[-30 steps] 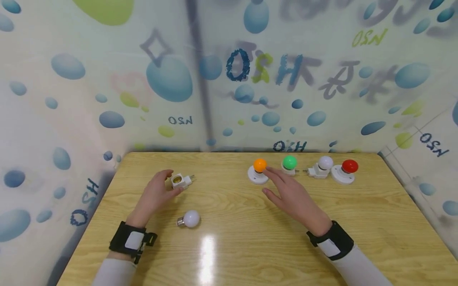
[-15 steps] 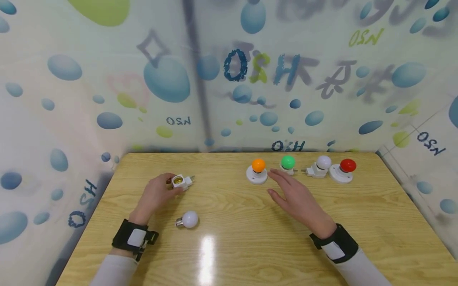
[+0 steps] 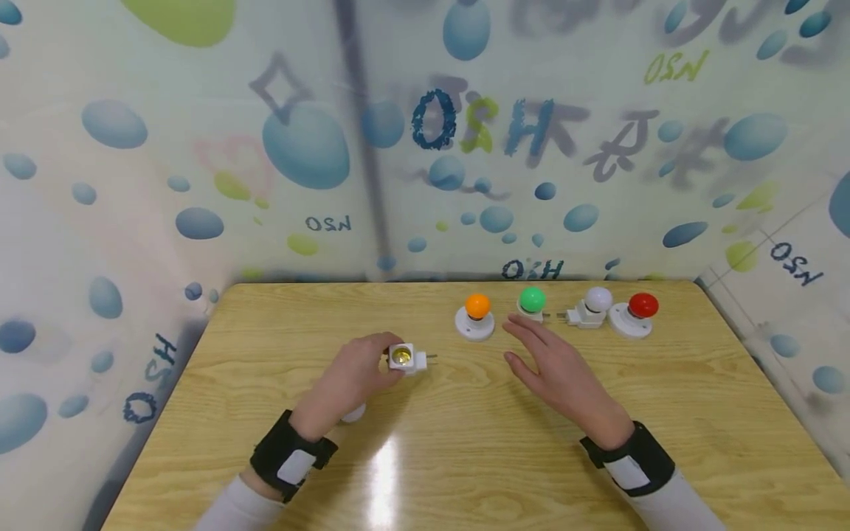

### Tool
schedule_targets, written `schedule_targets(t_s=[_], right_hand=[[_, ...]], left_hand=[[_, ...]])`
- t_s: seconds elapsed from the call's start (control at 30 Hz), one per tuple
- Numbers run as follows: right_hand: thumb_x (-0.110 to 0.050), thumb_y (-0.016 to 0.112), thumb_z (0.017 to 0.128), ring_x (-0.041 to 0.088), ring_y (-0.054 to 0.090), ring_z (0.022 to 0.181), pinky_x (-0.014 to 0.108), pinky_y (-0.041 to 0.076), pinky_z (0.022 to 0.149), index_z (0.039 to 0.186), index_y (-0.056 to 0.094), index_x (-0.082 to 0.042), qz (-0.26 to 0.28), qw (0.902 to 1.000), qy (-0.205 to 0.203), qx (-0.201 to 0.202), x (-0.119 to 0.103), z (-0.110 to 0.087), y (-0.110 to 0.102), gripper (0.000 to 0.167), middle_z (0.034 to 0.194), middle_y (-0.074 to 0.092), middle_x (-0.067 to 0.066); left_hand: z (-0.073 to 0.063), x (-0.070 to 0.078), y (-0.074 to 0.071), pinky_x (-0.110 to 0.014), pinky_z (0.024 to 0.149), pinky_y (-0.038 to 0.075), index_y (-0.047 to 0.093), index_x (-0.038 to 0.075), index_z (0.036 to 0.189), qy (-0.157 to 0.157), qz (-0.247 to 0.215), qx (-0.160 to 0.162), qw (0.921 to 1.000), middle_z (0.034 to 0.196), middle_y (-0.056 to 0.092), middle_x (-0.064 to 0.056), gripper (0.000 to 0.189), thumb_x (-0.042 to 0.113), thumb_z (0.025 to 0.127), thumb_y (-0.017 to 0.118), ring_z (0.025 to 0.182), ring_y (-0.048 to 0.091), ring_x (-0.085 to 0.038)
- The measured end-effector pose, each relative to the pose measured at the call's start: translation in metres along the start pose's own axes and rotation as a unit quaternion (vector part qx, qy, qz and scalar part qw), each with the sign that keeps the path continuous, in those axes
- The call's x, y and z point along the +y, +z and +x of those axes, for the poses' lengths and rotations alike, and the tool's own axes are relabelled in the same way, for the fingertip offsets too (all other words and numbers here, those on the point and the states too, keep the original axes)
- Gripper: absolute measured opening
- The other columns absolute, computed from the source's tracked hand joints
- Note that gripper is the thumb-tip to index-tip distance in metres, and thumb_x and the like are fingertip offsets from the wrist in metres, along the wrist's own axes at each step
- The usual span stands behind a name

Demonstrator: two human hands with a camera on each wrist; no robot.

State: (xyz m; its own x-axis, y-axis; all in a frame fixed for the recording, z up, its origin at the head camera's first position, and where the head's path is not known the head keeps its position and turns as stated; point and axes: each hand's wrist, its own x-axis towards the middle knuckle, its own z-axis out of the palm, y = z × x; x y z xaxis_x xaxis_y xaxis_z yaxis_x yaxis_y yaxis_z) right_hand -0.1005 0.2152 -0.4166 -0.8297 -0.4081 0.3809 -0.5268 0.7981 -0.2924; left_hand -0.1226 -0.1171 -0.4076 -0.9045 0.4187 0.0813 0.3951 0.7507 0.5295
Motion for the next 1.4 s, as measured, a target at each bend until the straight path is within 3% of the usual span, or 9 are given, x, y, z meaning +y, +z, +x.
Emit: schedule_targets(t_s=[0.13, 0.33, 0.5, 0.9, 1.07, 1.2, 1.4], right_hand=[[-0.017, 0.079, 0.093, 0.036, 0.061, 0.126, 0.052, 0.054, 0.096, 0.141, 0.058, -0.003, -0.009, 1.0, 0.001, 0.001, 0.0, -0.001, -0.001, 0.054, 0.146, 0.057, 0.018], [-0.016, 0.079, 0.093, 0.036, 0.061, 0.125, 0.052, 0.055, 0.095, 0.14, 0.06, -0.004, -0.002, 0.9999, 0.009, -0.006, -0.002, -0.002, -0.004, 0.052, 0.147, 0.056, 0.017], [-0.015, 0.078, 0.093, 0.035, 0.062, 0.125, 0.052, 0.055, 0.095, 0.139, 0.061, -0.004, 0.0, 0.9999, 0.008, -0.009, -0.002, -0.003, -0.005, 0.05, 0.147, 0.056, 0.016], [-0.016, 0.078, 0.094, 0.035, 0.061, 0.126, 0.053, 0.054, 0.096, 0.136, 0.063, -0.004, -0.004, 0.9998, 0.011, -0.016, -0.003, -0.004, -0.003, 0.047, 0.146, 0.057, 0.017], [-0.017, 0.078, 0.094, 0.035, 0.061, 0.126, 0.053, 0.054, 0.096, 0.136, 0.063, -0.004, -0.005, 0.9997, 0.013, -0.019, -0.003, -0.005, -0.004, 0.047, 0.146, 0.057, 0.017], [-0.016, 0.077, 0.094, 0.036, 0.06, 0.127, 0.053, 0.054, 0.097, 0.136, 0.063, -0.004, -0.005, 0.9997, 0.013, -0.023, -0.003, -0.005, -0.004, 0.046, 0.146, 0.057, 0.017], [-0.016, 0.079, 0.093, 0.036, 0.06, 0.127, 0.053, 0.054, 0.096, 0.135, 0.064, -0.003, -0.008, 0.9998, 0.006, -0.017, -0.001, -0.005, -0.004, 0.046, 0.146, 0.057, 0.017]], left_hand=[[0.0, 0.018, 0.013, -0.034, 0.075, 0.056, 0.071, 0.002, 0.114, 0.029, 0.026, -0.02, 0.9991, 0.104, 0.071, -0.006, 0.036, 0.012, 0.083, 0.087, 0.089, 0.066, -0.018], [-0.001, 0.028, 0.027, -0.03, 0.072, 0.056, 0.071, 0.002, 0.114, 0.07, 0.051, -0.029, 0.9958, 0.104, 0.066, -0.007, 0.04, 0.016, 0.082, 0.089, 0.084, 0.062, -0.015], [-0.001, 0.03, 0.037, -0.029, 0.072, 0.056, 0.071, 0.002, 0.115, 0.075, 0.048, -0.029, 0.9956, 0.102, 0.067, -0.007, 0.039, 0.017, 0.083, 0.089, 0.085, 0.064, -0.016], [-0.002, 0.035, 0.054, -0.027, 0.075, 0.054, 0.072, 0.005, 0.118, 0.075, 0.062, -0.07, 0.9927, 0.106, 0.07, -0.007, 0.038, 0.019, 0.086, 0.086, 0.087, 0.062, -0.012], [-0.005, 0.033, 0.052, -0.036, 0.086, 0.055, 0.066, 0.003, 0.132, 0.084, 0.086, -0.064, 0.9908, 0.118, 0.069, -0.011, 0.06, 0.03, 0.083, 0.089, 0.1, 0.065, -0.021], [-0.012, 0.027, 0.039, -0.045, 0.098, 0.052, 0.061, 0.004, 0.139, 0.055, 0.079, -0.05, 0.9941, 0.127, 0.066, -0.012, 0.07, 0.036, 0.083, 0.088, 0.114, 0.062, -0.029], [-0.029, 0.001, 0.012, -0.049, 0.098, 0.051, 0.062, 0.002, 0.135, 0.008, 0.056, -0.025, 0.9981, 0.125, 0.063, -0.015, 0.066, 0.026, 0.081, 0.091, 0.115, 0.061, -0.035]])
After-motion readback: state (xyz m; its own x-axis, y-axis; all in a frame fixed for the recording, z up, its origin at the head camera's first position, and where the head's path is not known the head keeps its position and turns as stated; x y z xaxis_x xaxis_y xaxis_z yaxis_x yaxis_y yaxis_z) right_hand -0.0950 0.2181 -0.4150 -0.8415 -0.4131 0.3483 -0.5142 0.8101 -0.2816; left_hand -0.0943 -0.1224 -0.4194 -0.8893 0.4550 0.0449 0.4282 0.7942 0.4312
